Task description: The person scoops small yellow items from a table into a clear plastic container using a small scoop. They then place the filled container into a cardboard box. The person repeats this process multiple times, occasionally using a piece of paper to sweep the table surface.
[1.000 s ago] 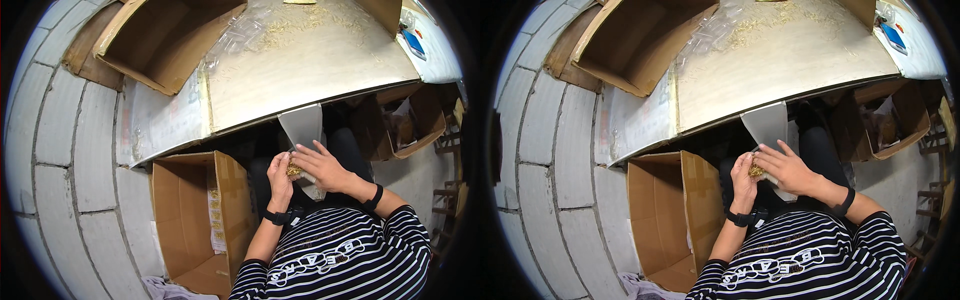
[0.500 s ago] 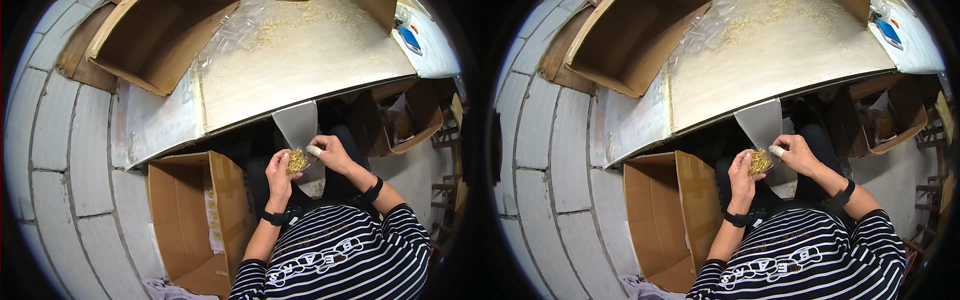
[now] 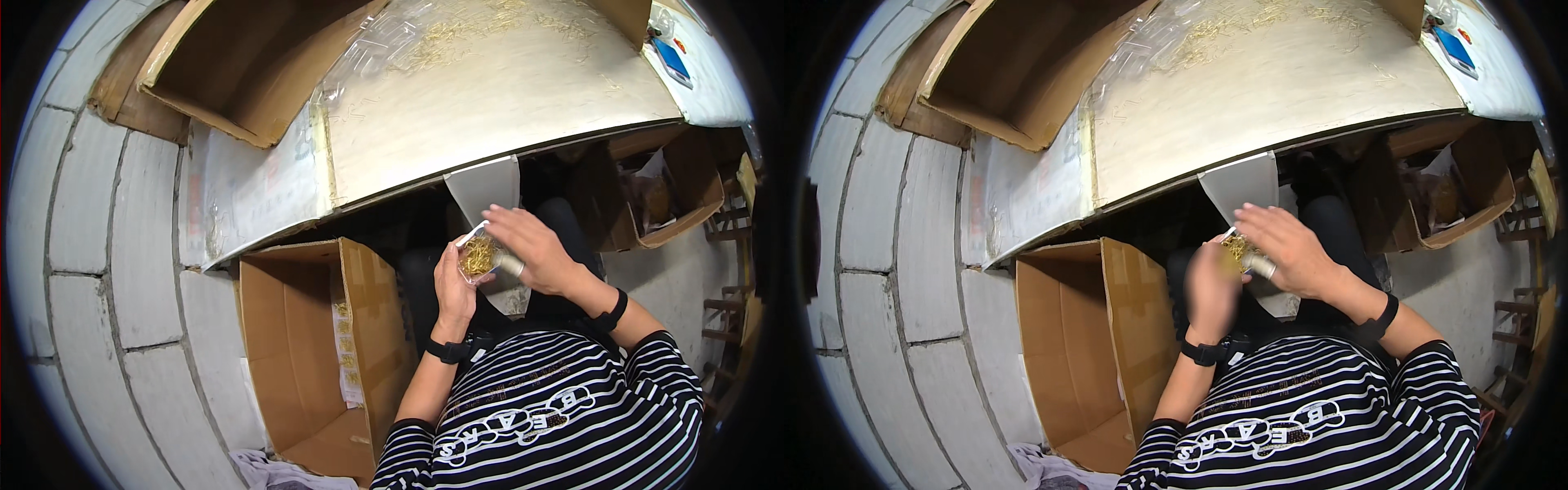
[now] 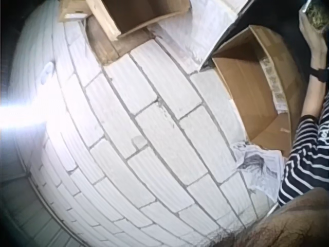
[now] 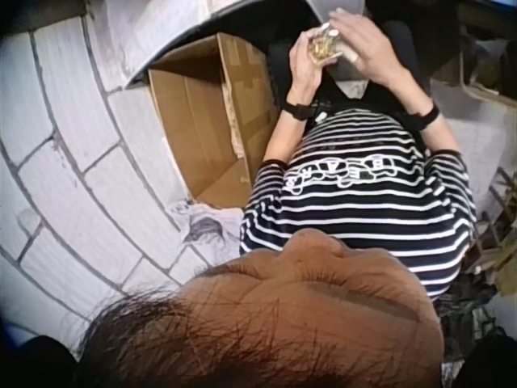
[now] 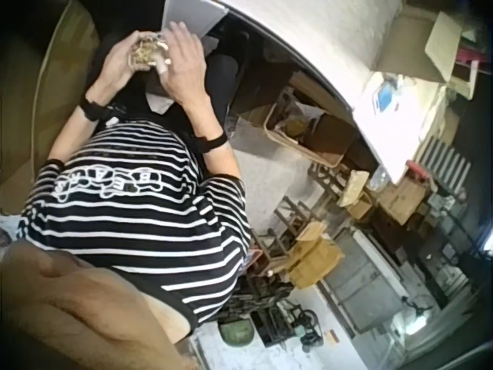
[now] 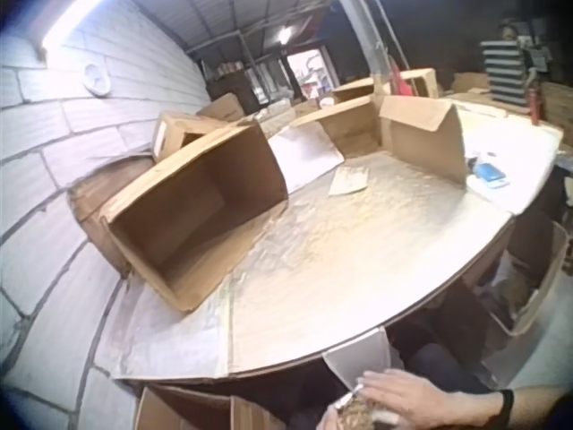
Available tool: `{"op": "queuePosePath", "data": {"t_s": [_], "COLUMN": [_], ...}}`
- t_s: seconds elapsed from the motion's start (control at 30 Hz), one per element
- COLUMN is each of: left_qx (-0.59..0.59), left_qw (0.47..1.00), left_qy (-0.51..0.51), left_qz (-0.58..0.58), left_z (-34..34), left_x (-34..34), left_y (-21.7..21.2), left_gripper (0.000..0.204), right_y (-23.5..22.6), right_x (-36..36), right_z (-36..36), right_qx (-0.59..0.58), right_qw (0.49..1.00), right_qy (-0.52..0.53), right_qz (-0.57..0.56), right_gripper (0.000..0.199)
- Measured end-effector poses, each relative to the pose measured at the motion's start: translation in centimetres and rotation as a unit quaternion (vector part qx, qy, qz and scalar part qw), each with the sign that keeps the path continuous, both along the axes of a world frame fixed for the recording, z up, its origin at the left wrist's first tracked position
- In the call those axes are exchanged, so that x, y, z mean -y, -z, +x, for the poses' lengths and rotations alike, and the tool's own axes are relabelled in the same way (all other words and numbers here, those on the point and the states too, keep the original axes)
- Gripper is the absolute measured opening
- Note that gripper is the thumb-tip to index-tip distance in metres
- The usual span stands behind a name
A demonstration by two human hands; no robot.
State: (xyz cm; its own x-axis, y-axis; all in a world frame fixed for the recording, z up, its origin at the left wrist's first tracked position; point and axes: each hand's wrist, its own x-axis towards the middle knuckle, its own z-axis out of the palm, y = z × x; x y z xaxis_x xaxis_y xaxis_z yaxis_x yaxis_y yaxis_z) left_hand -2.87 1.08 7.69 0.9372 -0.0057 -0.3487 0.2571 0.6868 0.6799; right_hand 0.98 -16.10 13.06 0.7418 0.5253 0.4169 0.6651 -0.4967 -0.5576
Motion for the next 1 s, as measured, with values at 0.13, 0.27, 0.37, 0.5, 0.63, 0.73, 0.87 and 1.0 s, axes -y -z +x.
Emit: {"op": "queuePosePath", "data": {"t_s": [0.13, 0.27, 0.37, 0.5, 0.63, 0.73, 0.87, 1.0], "left_qx": [0.02, 0.037, 0.027, 0.015, 0.03, 0.011, 0.022, 0.035], "left_qw": [1.0, 0.999, 0.999, 0.998, 0.999, 0.999, 0.999, 0.999], "left_qy": [-0.012, 0.012, 0.027, 0.051, -0.019, -0.033, -0.004, 0.023], "left_qz": [0.005, 0.017, 0.026, 0.027, 0.012, -0.027, 0.034, -0.008], "left_z": [0.2, 0.1, 0.0, 0.0, 0.6, 0.0, 0.3, 0.2], "left_x": [0.5, 0.7, 0.5, -0.1, 0.2, -0.1, -0.7, -1.6], "left_y": [0.2, 0.0, 0.0, -0.8, 0.6, 0.7, 1.1, -0.1], "left_gripper": [0.037, 0.038, 0.038, 0.038, 0.039, 0.042, 0.045, 0.049], "right_y": [1.0, 1.5, 1.8, 1.0, 0.9, 0.8, 0.8, -0.5], "right_x": [-1.2, -1.7, -2.0, -1.3, -1.7, -2.0, -2.3, -1.2], "right_z": [-1.0, -0.9, -1.2, -0.7, -1.0, -1.0, -1.0, 0.3], "right_qx": [-0.017, 0.001, -0.006, -0.019, -0.002, -0.007, -0.039, -0.023], "right_qw": [0.993, 0.994, 0.993, 0.998, 0.99, 0.989, 0.99, 0.999], "right_qy": [-0.063, 0.004, -0.007, -0.026, -0.072, -0.085, -0.11, -0.041], "right_qz": [-0.101, -0.109, -0.119, -0.056, -0.123, -0.12, -0.079, 0.023], "right_gripper": [0.06, 0.055, 0.054, 0.054, 0.056, 0.054, 0.051, 0.049]}}
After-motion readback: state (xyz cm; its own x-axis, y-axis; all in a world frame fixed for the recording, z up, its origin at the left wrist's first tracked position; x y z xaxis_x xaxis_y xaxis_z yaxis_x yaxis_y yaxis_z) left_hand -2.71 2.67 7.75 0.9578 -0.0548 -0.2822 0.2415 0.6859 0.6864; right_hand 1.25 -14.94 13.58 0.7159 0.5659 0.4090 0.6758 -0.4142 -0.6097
